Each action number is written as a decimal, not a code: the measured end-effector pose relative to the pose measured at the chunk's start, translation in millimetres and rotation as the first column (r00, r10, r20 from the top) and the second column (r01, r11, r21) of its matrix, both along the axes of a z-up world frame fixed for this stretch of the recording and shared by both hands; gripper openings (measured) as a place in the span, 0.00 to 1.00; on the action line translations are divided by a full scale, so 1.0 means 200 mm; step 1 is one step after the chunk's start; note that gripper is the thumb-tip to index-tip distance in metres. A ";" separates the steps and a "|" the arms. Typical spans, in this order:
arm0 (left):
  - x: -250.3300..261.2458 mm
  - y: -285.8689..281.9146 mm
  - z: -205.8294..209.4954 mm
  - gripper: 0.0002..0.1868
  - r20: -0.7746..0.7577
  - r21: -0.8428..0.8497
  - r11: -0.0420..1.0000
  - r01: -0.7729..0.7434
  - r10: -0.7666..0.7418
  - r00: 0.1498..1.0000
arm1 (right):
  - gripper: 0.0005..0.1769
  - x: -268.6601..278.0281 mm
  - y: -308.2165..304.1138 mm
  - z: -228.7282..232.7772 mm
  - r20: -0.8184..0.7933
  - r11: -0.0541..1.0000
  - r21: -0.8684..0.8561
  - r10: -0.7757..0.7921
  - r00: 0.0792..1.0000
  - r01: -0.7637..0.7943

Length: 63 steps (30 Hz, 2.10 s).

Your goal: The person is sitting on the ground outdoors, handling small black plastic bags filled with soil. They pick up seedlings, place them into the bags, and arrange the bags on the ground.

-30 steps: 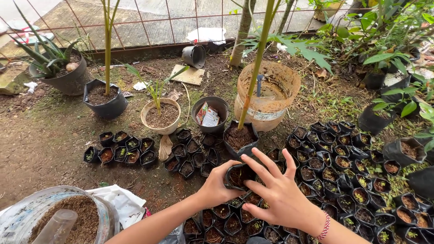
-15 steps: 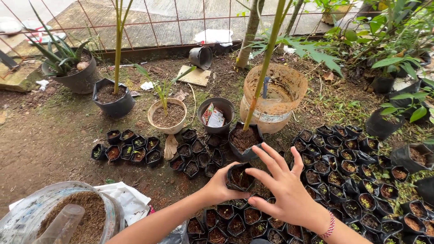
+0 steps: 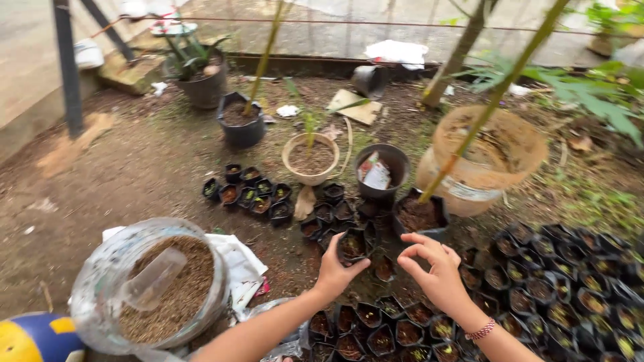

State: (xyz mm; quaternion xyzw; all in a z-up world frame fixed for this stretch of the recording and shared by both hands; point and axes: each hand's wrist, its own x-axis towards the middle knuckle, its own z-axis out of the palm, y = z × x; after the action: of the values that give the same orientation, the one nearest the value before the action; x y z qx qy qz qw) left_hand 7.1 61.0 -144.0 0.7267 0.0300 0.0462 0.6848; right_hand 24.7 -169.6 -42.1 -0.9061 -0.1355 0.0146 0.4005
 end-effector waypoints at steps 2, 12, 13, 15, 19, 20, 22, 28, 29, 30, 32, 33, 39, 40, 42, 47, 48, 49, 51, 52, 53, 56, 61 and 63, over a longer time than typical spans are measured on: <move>-0.01 0.09 -0.13 0.40 -0.001 0.051 0.993 -0.108 0.108 0.994 | 0.11 0.02 0.06 -0.06 -0.085 0.999 -0.023 0.038 0.996 -0.040; 0.15 0.71 -0.70 0.40 -0.074 0.347 0.704 -0.620 0.680 0.730 | 0.20 0.03 0.24 -0.28 -0.471 0.957 -0.205 0.089 0.877 -0.207; 0.18 0.75 -0.72 0.40 -0.077 0.347 0.699 -0.626 0.686 0.723 | 0.20 0.04 0.26 -0.30 -0.473 0.954 -0.207 0.096 0.876 -0.216; 0.24 0.84 -0.76 0.38 -0.048 0.356 0.577 -0.735 0.797 0.602 | 0.18 0.05 0.30 -0.33 -0.486 0.948 -0.199 0.124 0.865 -0.247; 0.42 0.92 -0.66 0.37 0.063 0.215 0.504 -0.837 0.848 0.527 | 0.20 0.12 0.39 -0.37 -0.532 0.929 -0.223 0.137 0.836 -0.295; 0.46 0.91 -0.58 0.37 0.016 0.221 0.525 -0.822 0.841 0.541 | 0.20 0.15 0.41 -0.38 -0.512 0.932 -0.220 0.141 0.847 -0.287; 0.49 0.90 -0.46 0.37 -0.029 0.231 0.536 -0.812 0.838 0.546 | 0.21 0.18 0.45 -0.39 -0.495 0.933 -0.211 0.155 0.855 -0.291; 0.60 0.74 -0.29 0.38 0.024 0.146 0.692 -0.707 0.712 0.702 | 0.20 0.33 0.46 -0.35 -0.345 0.952 -0.149 0.202 0.917 -0.266; 0.58 0.72 -0.23 0.37 0.013 0.168 0.735 -0.657 0.665 0.747 | 0.20 0.35 0.46 -0.34 -0.332 0.959 -0.134 0.192 0.923 -0.248; 0.57 0.69 -0.18 0.37 0.001 0.188 0.774 -0.605 0.616 0.788 | 0.21 0.37 0.45 -0.34 -0.319 0.966 -0.120 0.182 0.930 -0.230; 0.52 0.66 -0.09 0.37 0.050 0.214 0.799 -0.562 0.566 0.823 | 0.20 0.39 0.43 -0.34 -0.299 0.962 -0.111 0.206 0.932 -0.248; 0.50 0.66 -0.04 0.38 0.100 0.242 0.830 -0.503 0.494 0.864 | 0.19 0.41 0.43 -0.35 -0.274 0.963 -0.102 0.212 0.938 -0.248; 0.43 0.58 0.17 0.35 0.169 0.256 0.884 -0.391 0.357 0.919 | 0.19 0.38 0.36 -0.27 -0.318 0.979 -0.065 0.163 0.934 -0.193; 0.42 0.56 0.19 0.35 0.170 0.255 0.890 -0.379 0.344 0.923 | 0.19 0.38 0.35 -0.25 -0.316 0.982 -0.066 0.149 0.937 -0.179; 0.46 0.50 0.23 0.34 0.201 0.162 0.932 -0.324 0.291 0.936 | 0.20 0.39 0.30 -0.21 -0.395 0.991 0.019 0.133 0.909 -0.136; 0.48 0.34 0.31 0.36 0.287 0.303 0.916 -0.263 0.175 0.942 | 0.27 0.42 0.26 -0.12 -0.443 0.970 0.233 0.167 0.880 -0.067; 0.46 0.32 0.34 0.35 0.258 0.247 0.955 -0.162 0.096 0.961 | 0.31 0.41 0.26 -0.10 -0.434 0.964 0.251 0.196 0.879 -0.090; 0.45 0.29 0.34 0.35 0.252 0.250 0.958 -0.139 0.074 0.965 | 0.31 0.40 0.27 -0.09 -0.440 0.965 0.254 0.177 0.880 -0.067; 0.41 0.25 0.35 0.33 0.214 0.220 0.974 -0.058 0.010 0.977 | 0.33 0.39 0.29 -0.05 -0.419 0.963 0.269 0.139 0.897 -0.023; 0.38 0.24 0.36 0.33 0.212 0.217 0.976 -0.038 -0.009 0.977 | 0.33 0.35 0.29 -0.06 -0.422 0.964 0.266 0.119 0.899 -0.003; 0.36 0.23 0.38 0.32 0.146 0.188 0.982 0.033 -0.061 0.987 | 0.33 0.33 0.28 -0.05 -0.408 0.940 0.339 0.119 0.905 0.029; 0.30 0.18 0.44 0.31 0.079 0.138 0.980 0.144 -0.156 0.985 | 0.36 0.25 0.26 -0.02 -0.395 0.897 0.432 0.095 0.914 0.094; 0.20 0.06 0.50 0.33 0.111 0.120 0.971 0.205 -0.219 0.969 | 0.42 0.08 0.16 -0.01 -0.396 0.861 0.478 0.036 0.917 0.173; 0.15 0.01 0.54 0.31 0.077 0.080 0.953 0.293 -0.299 0.951 | 0.44 0.00 0.13 0.01 -0.373 0.852 0.476 -0.029 0.928 0.218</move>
State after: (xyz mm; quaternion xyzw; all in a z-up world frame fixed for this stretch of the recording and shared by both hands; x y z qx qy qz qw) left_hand 36.8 63.1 -35.1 0.7430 -0.1109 -0.0239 0.6597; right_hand 23.8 -143.7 -40.6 -0.7574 -0.0013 0.1139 0.6430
